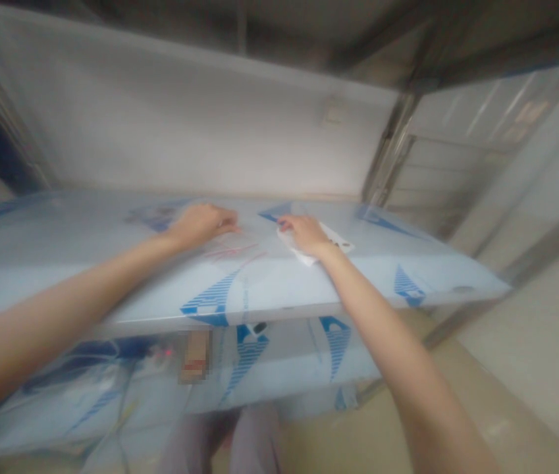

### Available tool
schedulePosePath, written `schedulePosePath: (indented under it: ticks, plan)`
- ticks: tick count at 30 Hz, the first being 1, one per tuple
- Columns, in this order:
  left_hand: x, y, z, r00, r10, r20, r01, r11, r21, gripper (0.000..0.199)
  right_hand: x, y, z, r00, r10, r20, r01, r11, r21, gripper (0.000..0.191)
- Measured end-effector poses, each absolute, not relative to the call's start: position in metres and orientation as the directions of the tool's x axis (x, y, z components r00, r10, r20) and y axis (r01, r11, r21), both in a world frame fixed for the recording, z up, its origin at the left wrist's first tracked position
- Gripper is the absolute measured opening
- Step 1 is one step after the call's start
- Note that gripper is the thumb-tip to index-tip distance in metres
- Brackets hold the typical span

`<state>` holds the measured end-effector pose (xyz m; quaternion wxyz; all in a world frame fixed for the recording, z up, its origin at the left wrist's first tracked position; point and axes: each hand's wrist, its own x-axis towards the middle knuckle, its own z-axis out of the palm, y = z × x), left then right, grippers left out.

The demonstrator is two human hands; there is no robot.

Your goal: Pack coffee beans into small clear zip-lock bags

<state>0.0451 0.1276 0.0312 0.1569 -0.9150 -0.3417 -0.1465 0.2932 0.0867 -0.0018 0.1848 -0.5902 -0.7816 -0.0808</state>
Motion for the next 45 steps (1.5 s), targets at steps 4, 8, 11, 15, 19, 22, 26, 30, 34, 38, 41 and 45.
schedulePosePath:
  ticks: [4, 8, 11, 15, 19, 22, 26, 30, 34, 38, 41, 45]
  plan:
    - [0.046, 0.127, 0.032, 0.722, 0.586, 0.367, 0.67, -0.724, -0.163, 0.034, 0.292, 0.087, -0.003, -0.236, 0.89, 0.389, 0.956, 0.284, -0.07, 0.057]
    - [0.048, 0.127, 0.03, 0.681, 0.602, 0.417, 0.684, -0.726, -0.071, 0.035, 0.286, 0.083, 0.001, -0.187, 0.837, 0.514, 0.968, 0.245, -0.047, 0.043]
    - [0.049, 0.129, 0.027, 0.619, 0.618, 0.485, 0.674, -0.734, 0.075, 0.032, 0.281, 0.081, 0.005, -0.135, 0.777, 0.615, 0.972, 0.224, -0.069, 0.034]
    - [0.051, 0.133, 0.024, 0.578, 0.631, 0.517, 0.534, -0.772, 0.346, 0.021, 0.266, 0.076, 0.013, -0.099, 0.745, 0.66, 0.96, 0.247, -0.135, 0.033]
    - [0.051, 0.138, 0.023, 0.552, 0.652, 0.52, 0.388, -0.753, 0.531, 0.02, 0.23, 0.07, 0.023, -0.002, 0.762, 0.648, 0.979, 0.134, -0.155, 0.03]
    - [0.049, 0.14, 0.026, 0.465, 0.696, 0.547, 0.351, -0.712, 0.608, 0.026, 0.203, 0.073, 0.026, -0.017, 0.767, 0.642, 0.984, 0.127, -0.125, 0.031]
    - [0.048, 0.144, 0.026, 0.317, 0.74, 0.593, 0.37, -0.672, 0.641, 0.029, 0.191, 0.084, 0.023, -0.05, 0.797, 0.602, 0.943, 0.236, -0.234, 0.034]
    - [0.051, 0.144, 0.021, 0.284, 0.753, 0.594, 0.387, -0.657, 0.647, 0.033, 0.197, 0.088, 0.013, -0.077, 0.811, 0.58, 0.891, 0.317, -0.326, 0.03]
    - [0.056, 0.138, 0.018, 0.352, 0.719, 0.6, 0.398, -0.695, 0.599, 0.035, 0.198, 0.086, 0.007, -0.061, 0.815, 0.577, 0.904, 0.29, -0.313, 0.029]
    - [0.057, 0.135, 0.018, 0.384, 0.699, 0.603, 0.358, -0.715, 0.601, 0.033, 0.198, 0.09, 0.008, -0.061, 0.824, 0.564, 0.912, 0.275, -0.304, 0.028]
    - [0.056, 0.138, 0.017, 0.456, 0.671, 0.585, 0.244, -0.726, 0.643, 0.025, 0.2, 0.092, 0.009, -0.062, 0.824, 0.563, 0.908, 0.281, -0.312, 0.03]
    - [0.055, 0.141, 0.015, 0.532, 0.638, 0.557, 0.201, -0.734, 0.649, 0.016, 0.203, 0.09, 0.01, -0.06, 0.827, 0.558, 0.92, 0.263, -0.291, 0.031]
